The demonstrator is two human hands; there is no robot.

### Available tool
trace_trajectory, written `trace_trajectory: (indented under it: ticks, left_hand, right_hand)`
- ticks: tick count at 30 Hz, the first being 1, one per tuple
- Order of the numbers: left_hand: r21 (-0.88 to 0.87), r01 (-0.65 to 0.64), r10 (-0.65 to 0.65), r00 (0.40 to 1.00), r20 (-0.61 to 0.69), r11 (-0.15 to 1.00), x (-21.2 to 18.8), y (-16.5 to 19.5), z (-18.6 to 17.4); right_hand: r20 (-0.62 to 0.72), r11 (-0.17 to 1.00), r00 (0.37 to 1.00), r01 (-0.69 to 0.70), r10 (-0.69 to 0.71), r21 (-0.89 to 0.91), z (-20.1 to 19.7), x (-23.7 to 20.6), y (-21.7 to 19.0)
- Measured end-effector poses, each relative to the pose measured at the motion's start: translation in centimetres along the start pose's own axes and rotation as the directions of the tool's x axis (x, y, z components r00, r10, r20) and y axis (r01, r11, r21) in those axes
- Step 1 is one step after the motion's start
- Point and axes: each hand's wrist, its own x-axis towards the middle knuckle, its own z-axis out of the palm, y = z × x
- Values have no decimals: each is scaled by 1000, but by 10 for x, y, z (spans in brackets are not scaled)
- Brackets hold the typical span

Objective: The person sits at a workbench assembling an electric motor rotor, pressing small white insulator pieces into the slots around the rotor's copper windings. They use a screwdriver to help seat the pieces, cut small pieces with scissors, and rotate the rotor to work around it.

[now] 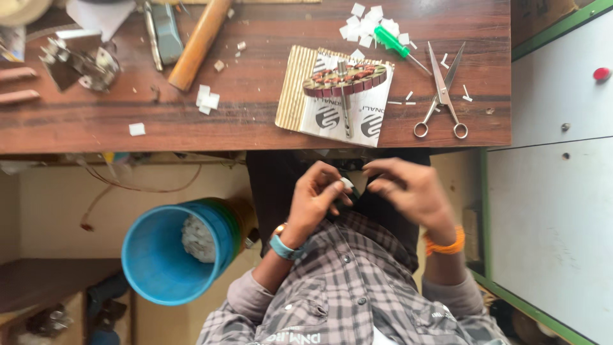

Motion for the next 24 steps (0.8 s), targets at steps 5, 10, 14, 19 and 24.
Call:
trace_trajectory:
  ticks: [5, 10, 14, 19, 24]
  left_hand:
    - [113, -64, 59, 997, 49, 992, 4, 2, 10]
    - [301, -69, 69, 998, 10, 951, -2, 9, 15]
    - [186, -6, 11, 1000, -29, 982, -5, -1, 19]
    - [43, -48, 49, 998, -34, 998, -5, -7, 17]
    - [2, -127, 127, 990, -54, 992, -7, 0, 17]
  right_hand:
    - [-143, 993, 986, 100, -90, 67, 41, -6, 5]
    - [-122, 980, 993, 27, -3, 195, 40, -15, 16]
    - [-119, 990, 987, 116, -106, 86, 36, -17, 18]
    - [-141, 968, 959, 251, -247, 12, 33, -12, 6]
    - [-193, 963, 946, 270, -261, 22, 34, -8, -3]
